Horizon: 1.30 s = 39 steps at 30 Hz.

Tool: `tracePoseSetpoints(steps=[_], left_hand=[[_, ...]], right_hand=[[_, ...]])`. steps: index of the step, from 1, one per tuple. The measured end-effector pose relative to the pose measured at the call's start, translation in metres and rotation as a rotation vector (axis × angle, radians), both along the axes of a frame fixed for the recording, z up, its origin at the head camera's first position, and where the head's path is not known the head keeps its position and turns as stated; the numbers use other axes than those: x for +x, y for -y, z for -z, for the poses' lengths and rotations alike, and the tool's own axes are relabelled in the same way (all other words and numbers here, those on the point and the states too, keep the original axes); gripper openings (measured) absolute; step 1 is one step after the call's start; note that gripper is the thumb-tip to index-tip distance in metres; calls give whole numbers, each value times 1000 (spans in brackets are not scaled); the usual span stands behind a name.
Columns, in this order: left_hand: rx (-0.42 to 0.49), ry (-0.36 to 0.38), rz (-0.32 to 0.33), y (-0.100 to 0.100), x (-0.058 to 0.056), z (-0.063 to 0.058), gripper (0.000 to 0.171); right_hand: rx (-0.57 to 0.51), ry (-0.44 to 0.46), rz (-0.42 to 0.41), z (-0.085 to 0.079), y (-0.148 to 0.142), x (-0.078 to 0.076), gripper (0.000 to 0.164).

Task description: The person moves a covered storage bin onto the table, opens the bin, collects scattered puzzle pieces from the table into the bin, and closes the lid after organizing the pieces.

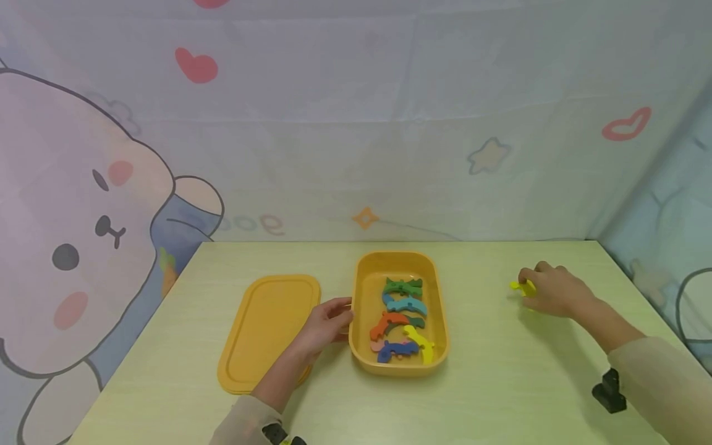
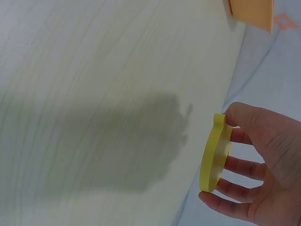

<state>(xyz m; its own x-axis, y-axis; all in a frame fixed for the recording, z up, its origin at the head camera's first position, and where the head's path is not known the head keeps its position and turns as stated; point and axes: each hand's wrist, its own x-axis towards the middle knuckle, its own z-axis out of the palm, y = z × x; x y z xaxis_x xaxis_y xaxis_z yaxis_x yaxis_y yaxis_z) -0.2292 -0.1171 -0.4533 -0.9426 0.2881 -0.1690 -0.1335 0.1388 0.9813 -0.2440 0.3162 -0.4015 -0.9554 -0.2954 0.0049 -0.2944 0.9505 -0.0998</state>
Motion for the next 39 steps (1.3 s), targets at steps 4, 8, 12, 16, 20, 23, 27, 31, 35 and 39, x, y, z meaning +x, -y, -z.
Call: tracePoseSetpoints(steps=[4,8,12,16,20,23,27,31,35,39], left_hand=[[-1,-2,1,0,0,0,44],[-3,0,-1,0,0,-1,43],[-11,7,-6,0,0,-1,43],[-11,10,-12,-1,1,0,43],[-13,11,-16,-1,1,-1,43],[-21,12,-18,-1,1,-1,43],[-21,11,-17,-1,2,-2,43],[-20,7,-12,-1,2,-2,43],[-18,6,-10,-1,2,-2,43],[-11,2,-6,-1,3,-3,43]], right_hand=[[9,-21,-31,-3,10,0,29],[12,-48,-66,-7,19,1,28],[10,-67,-92,-11,26,3,28],[7,-80,-126,-15,35,6,27],[12,-101,-172,-19,45,6,26],[26,-116,-206,-21,53,6,25],[42,-123,-242,-24,64,7,24],[50,-121,-269,-29,75,9,23],[58,-130,-291,-33,84,10,24],[60,-141,-306,-37,91,10,24]])
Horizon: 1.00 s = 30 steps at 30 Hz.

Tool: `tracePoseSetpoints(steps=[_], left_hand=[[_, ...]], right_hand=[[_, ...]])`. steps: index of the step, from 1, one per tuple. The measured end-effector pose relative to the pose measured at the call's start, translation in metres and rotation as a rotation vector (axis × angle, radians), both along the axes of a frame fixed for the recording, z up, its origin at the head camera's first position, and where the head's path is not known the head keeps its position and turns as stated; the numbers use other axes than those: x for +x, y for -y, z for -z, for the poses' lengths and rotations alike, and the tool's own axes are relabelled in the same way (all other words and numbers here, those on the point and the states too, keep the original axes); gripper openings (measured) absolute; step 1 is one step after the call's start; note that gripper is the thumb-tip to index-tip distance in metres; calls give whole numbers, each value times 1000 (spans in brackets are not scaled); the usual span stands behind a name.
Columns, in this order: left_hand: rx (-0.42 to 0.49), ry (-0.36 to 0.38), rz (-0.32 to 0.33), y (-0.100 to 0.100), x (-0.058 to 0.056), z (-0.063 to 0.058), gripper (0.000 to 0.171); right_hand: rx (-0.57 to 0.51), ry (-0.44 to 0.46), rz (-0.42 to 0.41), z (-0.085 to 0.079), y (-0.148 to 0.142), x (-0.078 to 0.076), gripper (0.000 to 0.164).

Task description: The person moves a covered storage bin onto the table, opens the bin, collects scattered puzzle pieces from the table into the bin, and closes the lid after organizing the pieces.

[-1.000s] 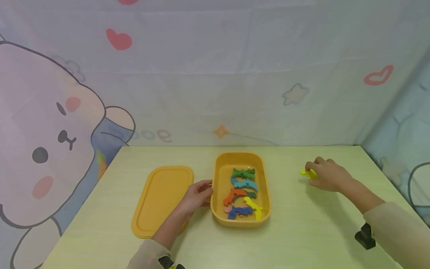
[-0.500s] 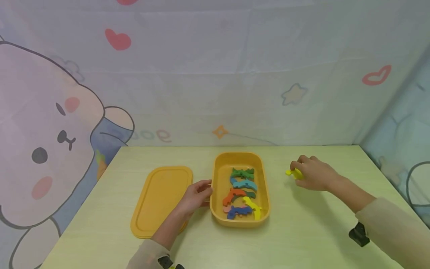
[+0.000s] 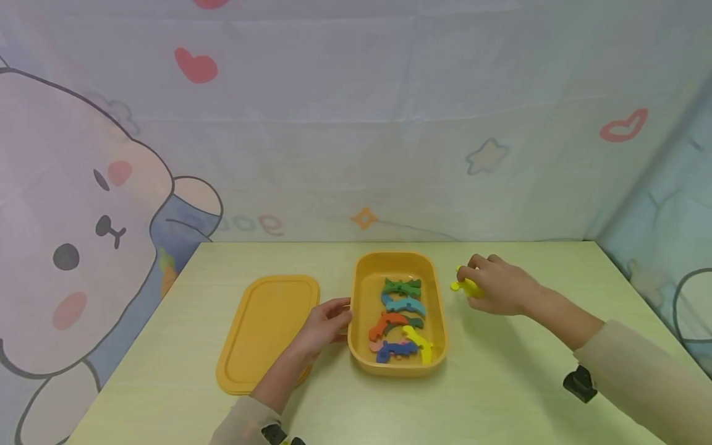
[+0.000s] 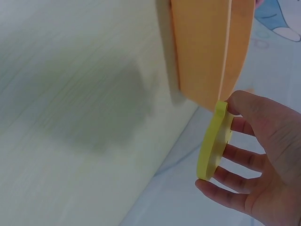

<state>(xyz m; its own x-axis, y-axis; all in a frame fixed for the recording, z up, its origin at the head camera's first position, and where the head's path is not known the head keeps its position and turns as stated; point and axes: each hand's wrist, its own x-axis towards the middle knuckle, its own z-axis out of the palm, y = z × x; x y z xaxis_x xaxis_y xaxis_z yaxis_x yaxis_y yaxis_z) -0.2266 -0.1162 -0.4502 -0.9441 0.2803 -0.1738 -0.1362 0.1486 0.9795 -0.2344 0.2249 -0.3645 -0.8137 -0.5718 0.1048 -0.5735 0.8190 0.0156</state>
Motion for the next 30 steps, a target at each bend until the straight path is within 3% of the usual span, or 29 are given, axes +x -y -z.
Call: tracePoseSetpoints(steps=[30], left_hand=[[3,15,-5,1,-1,1,44]], right_hand=[[66,44,-158,-4,77,-2,27]])
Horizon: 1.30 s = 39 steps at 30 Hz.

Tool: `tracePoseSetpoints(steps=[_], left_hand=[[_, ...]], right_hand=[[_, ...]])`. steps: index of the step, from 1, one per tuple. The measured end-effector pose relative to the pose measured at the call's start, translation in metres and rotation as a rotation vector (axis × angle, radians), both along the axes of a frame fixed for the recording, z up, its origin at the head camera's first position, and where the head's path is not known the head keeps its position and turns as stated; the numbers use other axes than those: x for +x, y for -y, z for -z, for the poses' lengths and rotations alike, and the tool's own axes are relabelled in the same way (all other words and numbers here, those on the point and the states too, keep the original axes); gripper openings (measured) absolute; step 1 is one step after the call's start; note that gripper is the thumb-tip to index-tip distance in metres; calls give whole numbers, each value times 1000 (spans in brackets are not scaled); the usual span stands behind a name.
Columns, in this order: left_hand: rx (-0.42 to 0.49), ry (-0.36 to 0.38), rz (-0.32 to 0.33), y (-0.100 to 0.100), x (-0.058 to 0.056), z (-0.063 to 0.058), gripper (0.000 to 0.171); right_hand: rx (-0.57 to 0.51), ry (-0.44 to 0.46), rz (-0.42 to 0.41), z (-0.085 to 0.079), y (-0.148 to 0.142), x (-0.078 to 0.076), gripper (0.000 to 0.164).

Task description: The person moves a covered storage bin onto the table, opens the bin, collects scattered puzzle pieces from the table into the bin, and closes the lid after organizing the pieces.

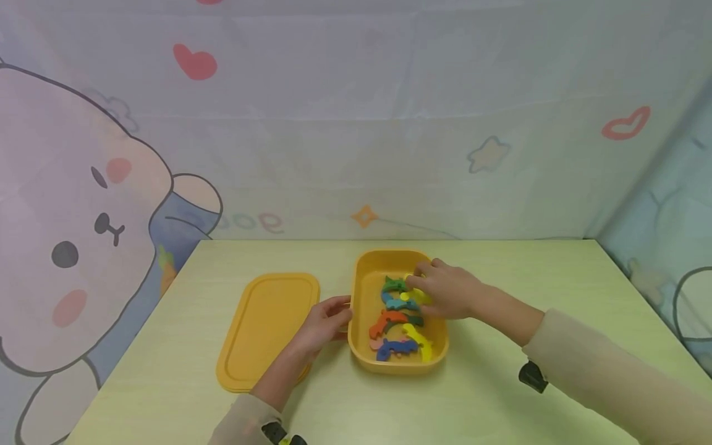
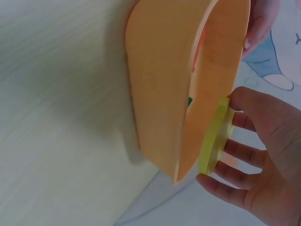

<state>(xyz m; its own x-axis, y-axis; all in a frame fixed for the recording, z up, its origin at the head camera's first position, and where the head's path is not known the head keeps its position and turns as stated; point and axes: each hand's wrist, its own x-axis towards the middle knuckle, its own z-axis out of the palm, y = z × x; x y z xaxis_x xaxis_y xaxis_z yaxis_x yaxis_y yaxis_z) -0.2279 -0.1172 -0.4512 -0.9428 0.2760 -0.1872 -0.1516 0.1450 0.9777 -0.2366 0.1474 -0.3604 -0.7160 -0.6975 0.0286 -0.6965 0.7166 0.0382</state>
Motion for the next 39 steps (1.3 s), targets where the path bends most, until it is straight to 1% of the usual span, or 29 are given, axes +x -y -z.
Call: tracePoseSetpoints(steps=[6,13,17,24,29,34,39], left_hand=[[1,-5,5,0,0,0,44],[2,-7,5,0,0,1,43],[3,-3,0,0,1,2,43],[3,-3,12,0,0,3,43],[6,-1,12,1,0,3,43],[7,-5,11,1,-2,4,43],[8,-5,11,1,-2,4,43]], right_hand=[[-10,-14,-46,3,14,1,28],[0,20,-35,6,27,4,31],[1,28,-45,7,33,6,29],[37,43,-54,5,38,9,30],[42,63,-56,5,40,11,29],[45,64,-64,7,42,12,30],[36,59,-90,11,43,11,30]])
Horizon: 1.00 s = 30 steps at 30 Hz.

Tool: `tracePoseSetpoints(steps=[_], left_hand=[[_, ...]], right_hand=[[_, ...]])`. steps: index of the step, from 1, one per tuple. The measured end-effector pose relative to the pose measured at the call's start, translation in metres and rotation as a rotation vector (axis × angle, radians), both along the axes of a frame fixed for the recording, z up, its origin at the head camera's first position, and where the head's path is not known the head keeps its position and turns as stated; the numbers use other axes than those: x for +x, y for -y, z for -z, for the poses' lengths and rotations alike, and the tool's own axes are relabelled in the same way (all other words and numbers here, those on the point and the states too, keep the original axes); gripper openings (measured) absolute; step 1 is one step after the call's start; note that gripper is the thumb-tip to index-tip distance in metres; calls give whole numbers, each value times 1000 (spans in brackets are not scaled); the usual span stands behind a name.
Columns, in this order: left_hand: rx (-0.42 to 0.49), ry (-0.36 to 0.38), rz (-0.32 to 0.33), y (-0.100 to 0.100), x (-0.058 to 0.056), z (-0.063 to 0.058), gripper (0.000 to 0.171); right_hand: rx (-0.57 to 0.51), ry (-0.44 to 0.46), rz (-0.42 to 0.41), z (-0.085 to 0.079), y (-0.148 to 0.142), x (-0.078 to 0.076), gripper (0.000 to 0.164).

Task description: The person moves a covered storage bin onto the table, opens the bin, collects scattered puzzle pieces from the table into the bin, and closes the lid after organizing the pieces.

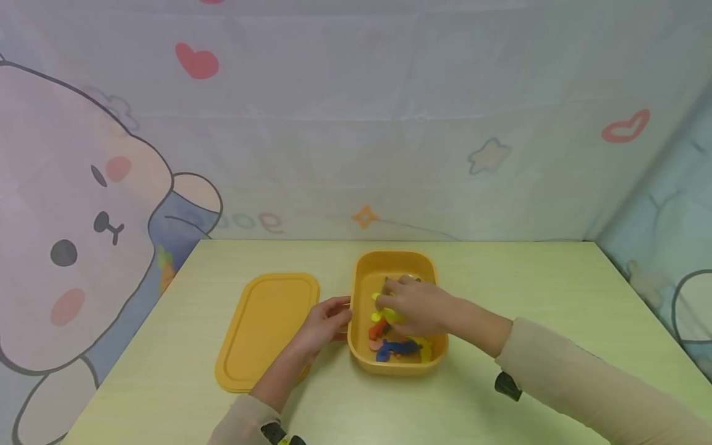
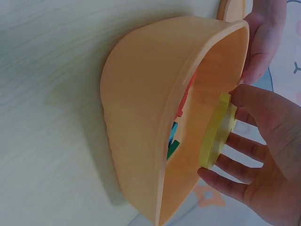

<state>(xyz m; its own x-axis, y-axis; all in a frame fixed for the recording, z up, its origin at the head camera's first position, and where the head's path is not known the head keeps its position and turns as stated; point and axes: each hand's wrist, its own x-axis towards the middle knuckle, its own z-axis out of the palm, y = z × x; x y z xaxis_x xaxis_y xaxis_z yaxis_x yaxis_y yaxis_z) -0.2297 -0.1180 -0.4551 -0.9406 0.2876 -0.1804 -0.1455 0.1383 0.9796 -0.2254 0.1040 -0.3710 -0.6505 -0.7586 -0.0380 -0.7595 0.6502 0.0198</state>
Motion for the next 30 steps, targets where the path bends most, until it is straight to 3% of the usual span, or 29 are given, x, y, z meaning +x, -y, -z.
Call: tracePoseSetpoints(steps=[8,30], left_hand=[[2,-12,6,0,0,-1,42],[-3,19,3,-1,2,-5,44]], right_hand=[[-12,23,-19,3,1,3,34],[-13,-96,-36,6,-4,1,45]])
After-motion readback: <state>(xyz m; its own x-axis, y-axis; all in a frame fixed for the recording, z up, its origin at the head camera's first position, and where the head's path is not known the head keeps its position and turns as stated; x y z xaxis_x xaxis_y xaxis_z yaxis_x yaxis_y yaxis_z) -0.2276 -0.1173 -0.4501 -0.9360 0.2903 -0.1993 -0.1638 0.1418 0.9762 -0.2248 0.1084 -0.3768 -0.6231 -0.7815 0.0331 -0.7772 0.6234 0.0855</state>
